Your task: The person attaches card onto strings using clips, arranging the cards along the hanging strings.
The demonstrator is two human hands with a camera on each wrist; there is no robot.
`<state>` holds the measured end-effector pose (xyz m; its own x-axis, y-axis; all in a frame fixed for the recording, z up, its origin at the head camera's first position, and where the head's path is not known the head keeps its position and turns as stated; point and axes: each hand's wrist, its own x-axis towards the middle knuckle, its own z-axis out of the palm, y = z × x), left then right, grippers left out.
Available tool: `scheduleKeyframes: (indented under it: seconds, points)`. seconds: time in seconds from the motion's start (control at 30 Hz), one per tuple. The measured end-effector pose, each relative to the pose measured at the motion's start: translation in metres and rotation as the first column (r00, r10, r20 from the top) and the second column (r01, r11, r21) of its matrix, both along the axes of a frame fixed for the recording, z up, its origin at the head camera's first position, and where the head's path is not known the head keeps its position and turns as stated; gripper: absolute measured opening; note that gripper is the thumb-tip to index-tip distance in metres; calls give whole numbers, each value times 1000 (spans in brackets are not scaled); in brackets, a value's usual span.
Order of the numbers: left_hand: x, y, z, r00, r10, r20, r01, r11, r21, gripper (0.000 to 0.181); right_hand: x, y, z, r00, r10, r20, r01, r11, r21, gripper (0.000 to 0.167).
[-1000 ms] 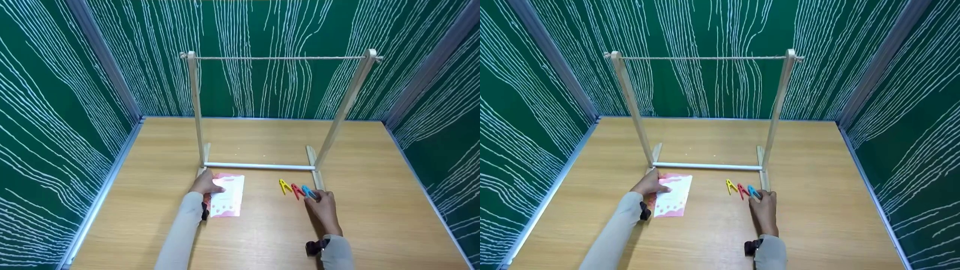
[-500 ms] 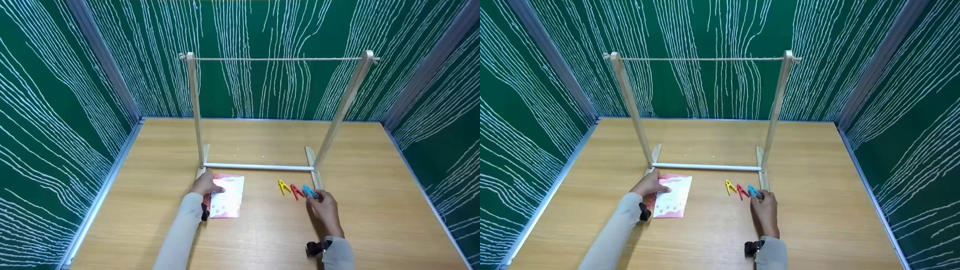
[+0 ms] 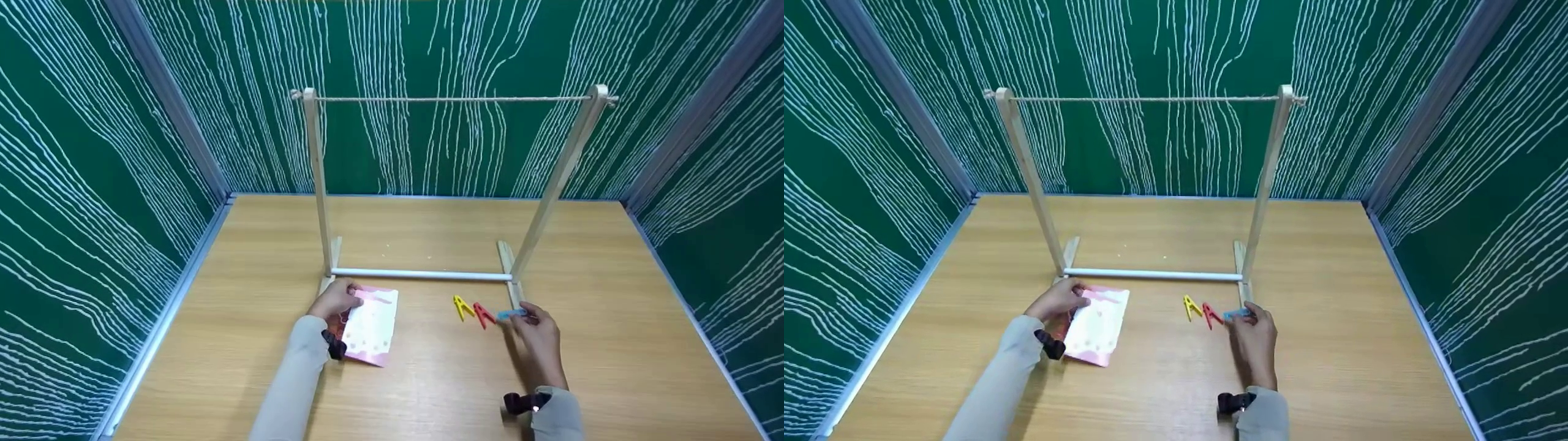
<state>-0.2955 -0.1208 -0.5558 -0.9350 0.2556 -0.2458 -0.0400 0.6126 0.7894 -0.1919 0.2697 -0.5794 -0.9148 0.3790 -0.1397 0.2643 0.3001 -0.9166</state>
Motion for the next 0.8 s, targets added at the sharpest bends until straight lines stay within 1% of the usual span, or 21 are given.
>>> scheduleKeyframes:
  seconds: [0.1,0.17,0.23,0.33,0.43,0.53,0.6,0.7,0.8]
  points:
    - [1,3,6,1000,23,11,-24,998,62,23,-2,0,5,1000,-21,8,21,997,-77,49]
    - [1,6,9,1000,27,7,-28,996,88,21,-3,-1,8,999,-42,27,45,989,-142,52]
    - [2,9,12,999,39,-10,-37,994,100,21,-5,-1,10,996,-68,50,77,975,-207,54]
    - [1,14,14,998,66,-16,-63,990,126,24,-7,-2,15,992,-103,69,119,950,-288,56]
    - [-1,21,16,996,95,-4,-93,982,166,26,-8,-2,20,992,-109,56,122,933,-340,54]
    - [-2,31,19,992,124,13,-124,971,206,27,-10,-1,25,995,-96,27,100,939,-329,52]
    - [-3,38,21,990,142,22,-142,957,253,25,-12,0,30,997,-79,17,81,947,-310,53]
    - [-4,52,24,988,152,10,-147,934,324,22,-15,1,38,998,-55,-10,51,967,-250,53]
    - [-4,64,26,988,154,-22,-135,918,373,20,-19,0,47,997,-37,-71,23,980,-195,52]
